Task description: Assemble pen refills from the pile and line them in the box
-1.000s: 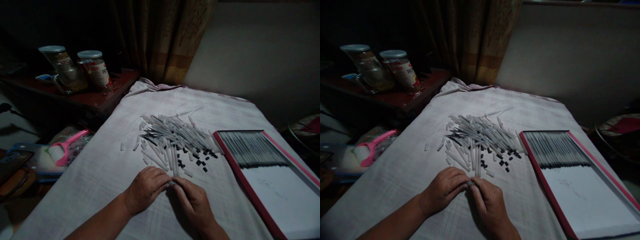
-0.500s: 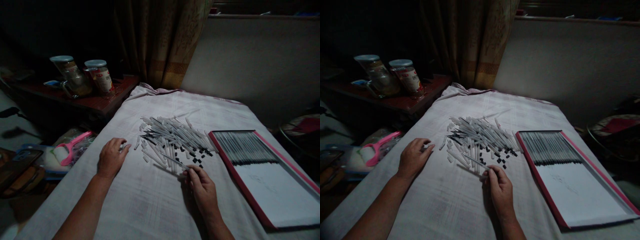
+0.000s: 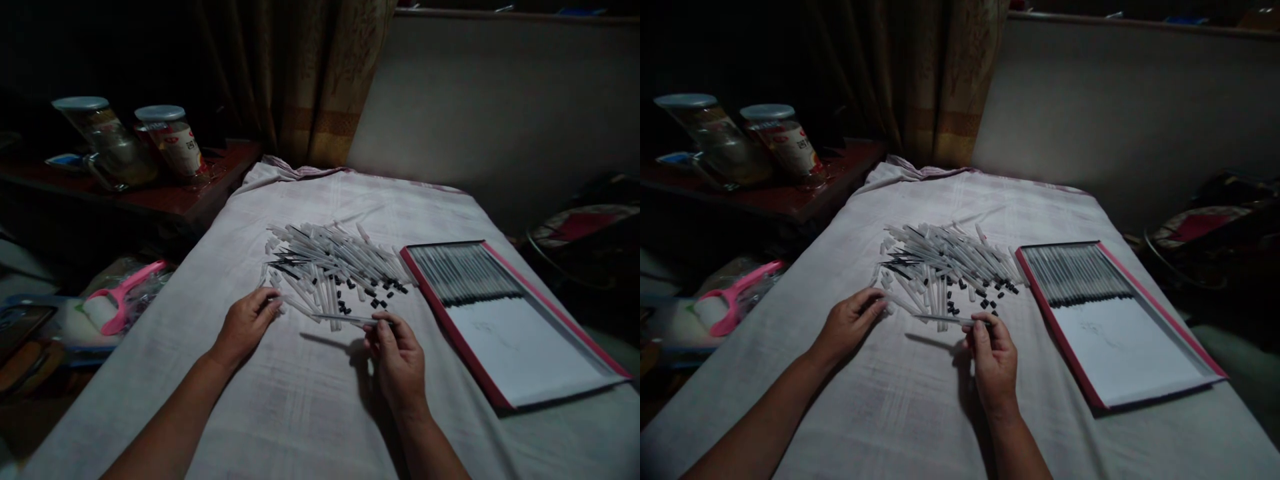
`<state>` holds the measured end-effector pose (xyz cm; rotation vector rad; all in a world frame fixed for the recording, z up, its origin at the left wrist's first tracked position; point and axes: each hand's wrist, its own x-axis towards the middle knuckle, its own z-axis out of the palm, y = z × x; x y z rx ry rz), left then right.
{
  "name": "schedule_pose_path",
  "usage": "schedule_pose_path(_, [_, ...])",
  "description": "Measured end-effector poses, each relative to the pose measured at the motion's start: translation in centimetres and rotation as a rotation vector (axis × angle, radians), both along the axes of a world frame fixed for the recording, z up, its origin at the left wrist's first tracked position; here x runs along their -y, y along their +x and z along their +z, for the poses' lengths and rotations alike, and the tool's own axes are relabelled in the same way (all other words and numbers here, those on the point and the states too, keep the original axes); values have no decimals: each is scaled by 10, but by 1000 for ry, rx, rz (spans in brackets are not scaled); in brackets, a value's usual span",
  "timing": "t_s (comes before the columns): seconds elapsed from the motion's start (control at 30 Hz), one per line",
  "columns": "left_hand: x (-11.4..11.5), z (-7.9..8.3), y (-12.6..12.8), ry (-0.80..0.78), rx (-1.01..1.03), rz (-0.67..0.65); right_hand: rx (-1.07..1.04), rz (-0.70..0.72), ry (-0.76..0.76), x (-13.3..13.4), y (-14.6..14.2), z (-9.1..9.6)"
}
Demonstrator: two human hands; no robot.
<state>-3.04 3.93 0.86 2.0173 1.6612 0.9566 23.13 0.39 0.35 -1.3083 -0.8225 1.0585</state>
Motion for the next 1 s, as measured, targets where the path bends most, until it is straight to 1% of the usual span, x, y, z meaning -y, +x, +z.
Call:
schedule_pose_path(0.1, [6, -4, 16, -5, 111, -86, 16, 9, 18, 3, -1, 3])
schedule_pose_path(0.27, [9, -4, 23, 3, 123, -158, 8, 15, 6, 3, -3, 6])
schedule_pose_path(0.43, [11, 1, 26, 9, 99, -185, 27, 26, 6, 2, -6, 5])
schedule_pose_path(0.53, [12, 3, 27, 12, 79, -207, 2, 24, 4, 2, -7, 4])
schedule_pose_path(0.8, [11, 1, 28, 27, 49, -218, -34, 5, -15, 2, -3, 2])
schedule_pose_path(0.9, [12, 0, 29, 43, 26, -231, 2, 43, -22, 2, -6, 2])
schedule_pose_path(1.0, [12, 0, 30, 45, 9, -250, 79, 129, -63, 0, -5, 4])
